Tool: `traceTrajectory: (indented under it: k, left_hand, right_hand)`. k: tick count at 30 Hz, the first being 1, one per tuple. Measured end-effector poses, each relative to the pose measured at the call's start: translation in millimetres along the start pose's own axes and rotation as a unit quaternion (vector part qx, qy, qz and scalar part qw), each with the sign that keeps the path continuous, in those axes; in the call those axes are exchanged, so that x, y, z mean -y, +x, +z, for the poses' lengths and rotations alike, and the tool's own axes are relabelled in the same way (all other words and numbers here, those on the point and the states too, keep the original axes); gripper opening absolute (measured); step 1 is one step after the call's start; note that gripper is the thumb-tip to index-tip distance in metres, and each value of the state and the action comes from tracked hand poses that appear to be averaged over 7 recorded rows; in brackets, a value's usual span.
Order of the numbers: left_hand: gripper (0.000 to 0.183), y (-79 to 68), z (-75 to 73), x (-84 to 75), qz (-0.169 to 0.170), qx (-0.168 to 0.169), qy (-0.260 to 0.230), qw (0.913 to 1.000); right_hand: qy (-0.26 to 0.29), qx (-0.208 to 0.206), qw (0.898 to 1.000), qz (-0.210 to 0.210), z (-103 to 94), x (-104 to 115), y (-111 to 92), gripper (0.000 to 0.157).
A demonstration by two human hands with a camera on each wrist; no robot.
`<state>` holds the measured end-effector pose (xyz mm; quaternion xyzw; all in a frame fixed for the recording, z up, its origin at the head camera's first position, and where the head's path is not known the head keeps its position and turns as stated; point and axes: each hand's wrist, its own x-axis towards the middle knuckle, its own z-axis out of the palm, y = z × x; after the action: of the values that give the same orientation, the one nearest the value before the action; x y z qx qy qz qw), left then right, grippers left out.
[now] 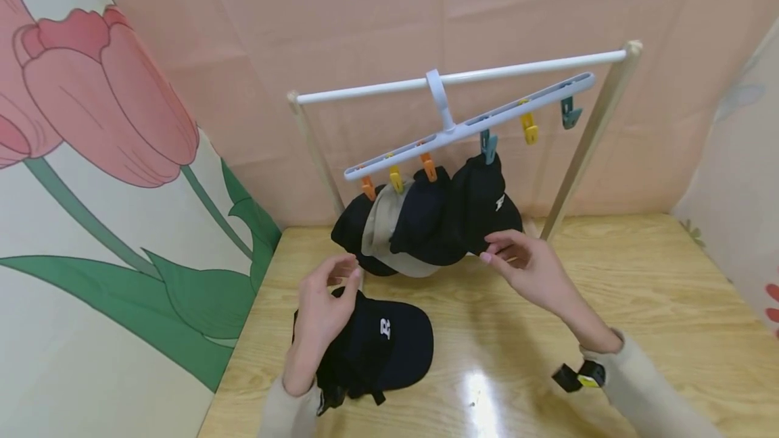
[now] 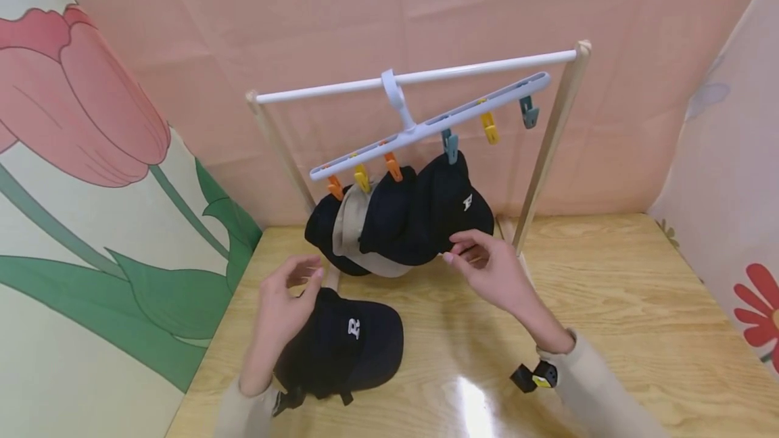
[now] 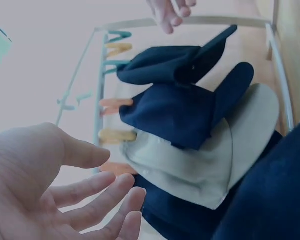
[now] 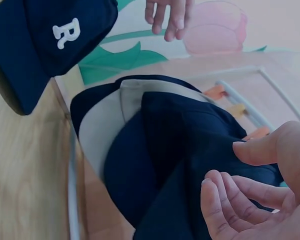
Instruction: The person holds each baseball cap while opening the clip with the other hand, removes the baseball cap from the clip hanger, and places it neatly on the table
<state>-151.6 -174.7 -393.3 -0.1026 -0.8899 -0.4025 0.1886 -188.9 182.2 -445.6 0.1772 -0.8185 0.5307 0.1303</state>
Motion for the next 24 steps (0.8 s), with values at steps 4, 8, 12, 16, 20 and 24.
traceTrajectory:
  k: [4, 8, 12, 16, 20, 24]
  left_hand:
    - [0.021, 6.2, 5.4, -3.5, 0.014, 0.009, -0.012, 0.9998]
    - [0.022, 12.7, 11.2, -7.0, 0.035, 0.012, -0.015, 0.9992]
    - [0.022, 17.2, 16.7, -9.8, 0.052, 0.016, -0.021, 0.9983]
    - [0.022, 19.2, 19.8, -14.9, 0.061, 0.02, -0.035, 0.9973]
    - [0.023, 23.0, 23.1, -20.7, 0.083, 0.022, -0.04, 0.9955]
    - [0.023, 28.2, 27.5, -26.5, 0.122, 0.02, -0.036, 0.9917]
  right_hand:
    - [0.004, -0.005, 1.0, -0.001, -7.5, 3, 3, 0.027]
    - [0.012, -0.007, 1.0, 0.001, -16.0, 6, 7, 0.029]
    - [0.002, -0.012, 1.0, -0.003, -23.3, 11, 11, 0.031]
    - [-0.005, -0.02, 1.0, -0.013, -29.2, 17, 17, 0.033]
    - [-0.004, -0.037, 0.999, -0.026, -35.6, 22, 24, 0.034]
    - [-0.001, -0.066, 0.997, -0.027, -42.3, 27, 32, 0.035]
